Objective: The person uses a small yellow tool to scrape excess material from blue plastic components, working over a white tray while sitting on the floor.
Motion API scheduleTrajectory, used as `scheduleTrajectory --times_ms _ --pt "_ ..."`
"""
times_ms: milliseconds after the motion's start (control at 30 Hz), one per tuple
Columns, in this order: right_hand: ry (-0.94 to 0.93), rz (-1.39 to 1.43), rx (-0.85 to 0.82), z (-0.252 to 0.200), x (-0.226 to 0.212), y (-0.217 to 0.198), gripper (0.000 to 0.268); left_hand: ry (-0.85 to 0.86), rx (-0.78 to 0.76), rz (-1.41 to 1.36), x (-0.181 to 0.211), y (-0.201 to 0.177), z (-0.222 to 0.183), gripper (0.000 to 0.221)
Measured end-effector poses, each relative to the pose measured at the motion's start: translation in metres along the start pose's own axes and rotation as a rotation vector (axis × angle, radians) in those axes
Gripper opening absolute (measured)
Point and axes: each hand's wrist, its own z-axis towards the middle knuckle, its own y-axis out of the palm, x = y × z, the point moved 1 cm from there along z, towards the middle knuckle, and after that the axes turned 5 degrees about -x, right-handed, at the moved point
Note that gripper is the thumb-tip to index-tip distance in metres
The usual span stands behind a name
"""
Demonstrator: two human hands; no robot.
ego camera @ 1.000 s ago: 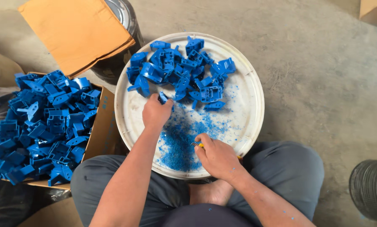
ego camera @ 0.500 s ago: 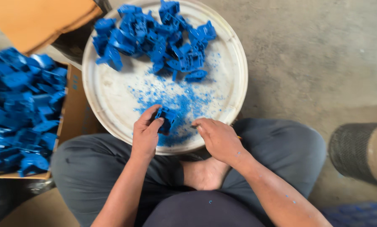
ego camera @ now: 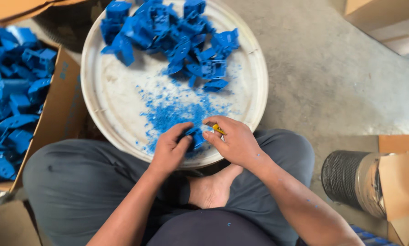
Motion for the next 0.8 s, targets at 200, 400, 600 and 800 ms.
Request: scheduleTrajectory --times_ms 200,400,600,800 --pt "-0.189 -0.09 0.063 0.019 0.0 0.025 0.013 0.09 0.022 0.216 0.026 -0.01 -0.004 0.031" --pt "-0.349 -0.258 0.229 0.016 0.005 0.037 0.014 -0.016 0.037 0.148 0.024 -0.003 -0.004 0.028" --pt "-0.234 -0.12 0.268 0.019 0.007 0.027 0.011 -0.243 0.184 -0.181 0.008 -0.009 0.01 0.025" --pt "-0.004 0.028 0.168 0.03 0.024 0.025 0.016 -0.068 0.288 -0.459 -0.002 -0.035 0.018 0.023"
